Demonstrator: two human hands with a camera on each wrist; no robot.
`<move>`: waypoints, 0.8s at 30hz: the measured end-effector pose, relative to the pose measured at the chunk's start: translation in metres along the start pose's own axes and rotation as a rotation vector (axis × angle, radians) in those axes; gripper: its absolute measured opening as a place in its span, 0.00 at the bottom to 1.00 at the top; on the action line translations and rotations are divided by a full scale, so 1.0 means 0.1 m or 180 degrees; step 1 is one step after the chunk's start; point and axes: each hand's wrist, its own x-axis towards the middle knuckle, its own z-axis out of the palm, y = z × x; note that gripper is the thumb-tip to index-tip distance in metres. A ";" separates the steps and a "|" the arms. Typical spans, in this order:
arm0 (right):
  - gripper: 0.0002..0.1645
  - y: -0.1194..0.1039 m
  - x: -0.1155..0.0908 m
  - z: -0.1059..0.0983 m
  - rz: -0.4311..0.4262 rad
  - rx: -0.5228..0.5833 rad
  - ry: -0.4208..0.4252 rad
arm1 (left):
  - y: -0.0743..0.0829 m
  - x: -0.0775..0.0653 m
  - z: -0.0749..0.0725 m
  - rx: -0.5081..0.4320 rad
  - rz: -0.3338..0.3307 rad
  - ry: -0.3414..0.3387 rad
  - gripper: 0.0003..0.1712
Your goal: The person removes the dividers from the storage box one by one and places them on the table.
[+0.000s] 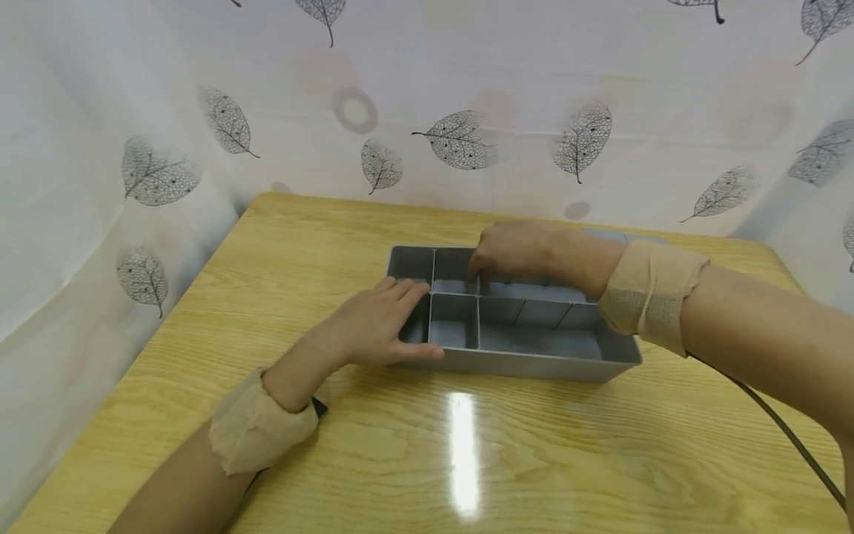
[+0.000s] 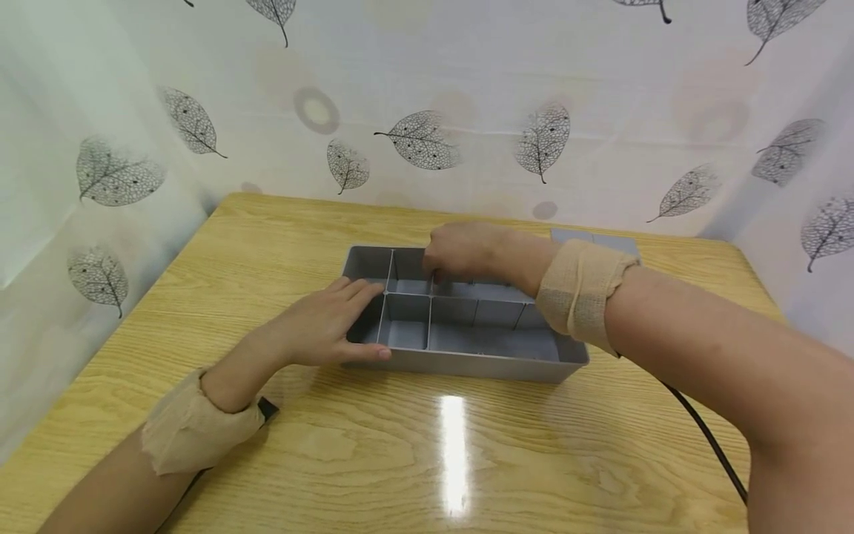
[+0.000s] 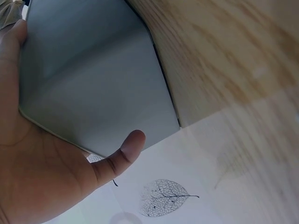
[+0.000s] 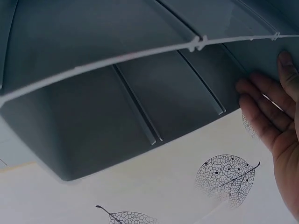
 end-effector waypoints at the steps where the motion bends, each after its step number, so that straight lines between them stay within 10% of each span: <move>1: 0.12 0.01 0.00 -0.01 -0.0048 0.0026 0.0008 | 0.00 0.00 0.00 0.0008 -0.0007 -0.0003 0.61; 24: 0.10 0.07 -0.17 -0.04 -0.0196 0.0118 0.0751 | 0.01 -0.01 0.00 0.0239 0.0017 -0.0025 0.61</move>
